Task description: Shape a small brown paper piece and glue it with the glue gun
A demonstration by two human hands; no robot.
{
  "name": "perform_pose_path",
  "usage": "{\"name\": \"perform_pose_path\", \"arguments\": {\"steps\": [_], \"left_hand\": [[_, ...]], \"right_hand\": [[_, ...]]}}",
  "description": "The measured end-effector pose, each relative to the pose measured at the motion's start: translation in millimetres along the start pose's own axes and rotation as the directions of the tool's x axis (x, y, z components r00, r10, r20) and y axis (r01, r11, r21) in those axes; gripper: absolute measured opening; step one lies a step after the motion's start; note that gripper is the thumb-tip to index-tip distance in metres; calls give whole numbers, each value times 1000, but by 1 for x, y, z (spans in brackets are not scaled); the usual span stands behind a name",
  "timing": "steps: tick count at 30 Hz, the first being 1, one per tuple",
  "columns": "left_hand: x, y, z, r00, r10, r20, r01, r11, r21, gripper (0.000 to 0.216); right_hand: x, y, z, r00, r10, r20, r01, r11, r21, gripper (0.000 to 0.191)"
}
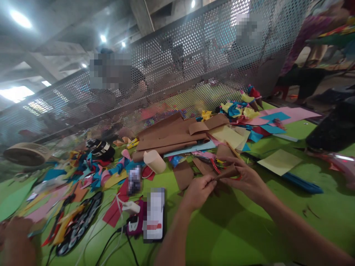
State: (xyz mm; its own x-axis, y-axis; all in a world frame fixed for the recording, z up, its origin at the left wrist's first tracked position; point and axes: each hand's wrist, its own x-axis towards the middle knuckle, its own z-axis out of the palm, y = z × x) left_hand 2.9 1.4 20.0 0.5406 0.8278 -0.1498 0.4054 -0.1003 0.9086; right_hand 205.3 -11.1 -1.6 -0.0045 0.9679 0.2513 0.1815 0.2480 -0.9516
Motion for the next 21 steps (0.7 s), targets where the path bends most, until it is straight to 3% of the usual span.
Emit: {"name": "perform_pose_path", "arguments": {"steps": [14,18,21], "left_hand": [[-1,-2,-2,993,43,-107,-34,996,85,27],[-1,3,0,981,42,-188,-2,979,206,25],[0,3,0,974,30,-225,25,971,238,26]], "right_hand": [[5,-7,-4,996,91,-19,-91,996,10,36],[4,-3,-2,998,61,15,-61,998,20,38],[4,0,-4,1000,-4,7,4,999,-33,30]]}}
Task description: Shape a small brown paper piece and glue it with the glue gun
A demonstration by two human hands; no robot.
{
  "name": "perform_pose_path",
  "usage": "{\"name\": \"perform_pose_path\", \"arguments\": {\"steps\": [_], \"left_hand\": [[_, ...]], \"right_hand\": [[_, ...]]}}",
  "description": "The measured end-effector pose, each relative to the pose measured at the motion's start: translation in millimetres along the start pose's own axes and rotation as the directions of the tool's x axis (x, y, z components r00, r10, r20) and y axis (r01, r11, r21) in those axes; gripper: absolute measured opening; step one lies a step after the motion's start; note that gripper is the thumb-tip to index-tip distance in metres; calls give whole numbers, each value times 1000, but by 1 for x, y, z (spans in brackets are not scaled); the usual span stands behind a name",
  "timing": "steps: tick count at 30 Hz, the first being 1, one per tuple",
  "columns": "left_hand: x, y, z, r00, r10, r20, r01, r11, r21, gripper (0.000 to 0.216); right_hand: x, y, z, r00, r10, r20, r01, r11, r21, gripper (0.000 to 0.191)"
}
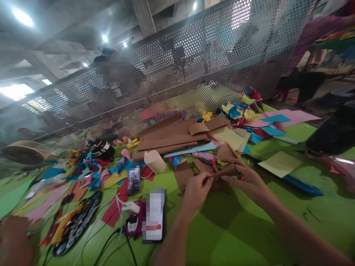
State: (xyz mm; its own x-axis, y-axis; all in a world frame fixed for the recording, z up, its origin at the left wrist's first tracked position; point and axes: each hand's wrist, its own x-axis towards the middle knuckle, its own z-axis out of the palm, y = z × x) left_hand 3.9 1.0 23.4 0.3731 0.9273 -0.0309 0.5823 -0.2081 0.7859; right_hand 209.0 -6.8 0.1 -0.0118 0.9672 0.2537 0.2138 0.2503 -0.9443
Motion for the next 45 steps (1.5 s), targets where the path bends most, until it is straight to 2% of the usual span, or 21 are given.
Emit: {"name": "perform_pose_path", "arguments": {"steps": [4,9,14,17,21,25,28,34,40,45], "left_hand": [[0,0,-1,1000,1,-3,-1,1000,4,27],[1,0,3,997,73,28,-73,997,-4,30],[3,-3,2,1000,-15,18,15,1000,-14,30],[3,-4,1,999,-27,32,28,999,-46,30],[2,-1,2,998,8,56,-4,997,-71,35],[3,-3,5,997,-9,74,16,996,-92,34],[5,-7,6,997,3,81,10,986,-165,35],[6,-11,7,995,-2,102,23,979,-204,41],[4,-9,8,992,-8,128,39,971,-237,35],[4,-6,9,989,-11,144,62,933,-355,44]], "right_hand": [[0,5,-2,999,-31,-38,27,994,-105,24],[1,4,3,997,-74,-16,73,994,-77,24],[0,5,2,997,-41,-67,37,997,-68,31],[-1,8,-1,994,-33,-101,26,997,-72,34],[-1,6,2,998,-31,-58,29,999,-41,39],[-1,0,3,999,35,-11,-35,998,59,47],[-1,-3,1,998,59,12,-60,993,105,45],[-2,-4,1,999,32,-14,-30,993,117,41],[-2,-5,3,1000,-2,-30,5,997,81,41],[-2,-7,3,999,-21,-25,22,998,52,40]]}}
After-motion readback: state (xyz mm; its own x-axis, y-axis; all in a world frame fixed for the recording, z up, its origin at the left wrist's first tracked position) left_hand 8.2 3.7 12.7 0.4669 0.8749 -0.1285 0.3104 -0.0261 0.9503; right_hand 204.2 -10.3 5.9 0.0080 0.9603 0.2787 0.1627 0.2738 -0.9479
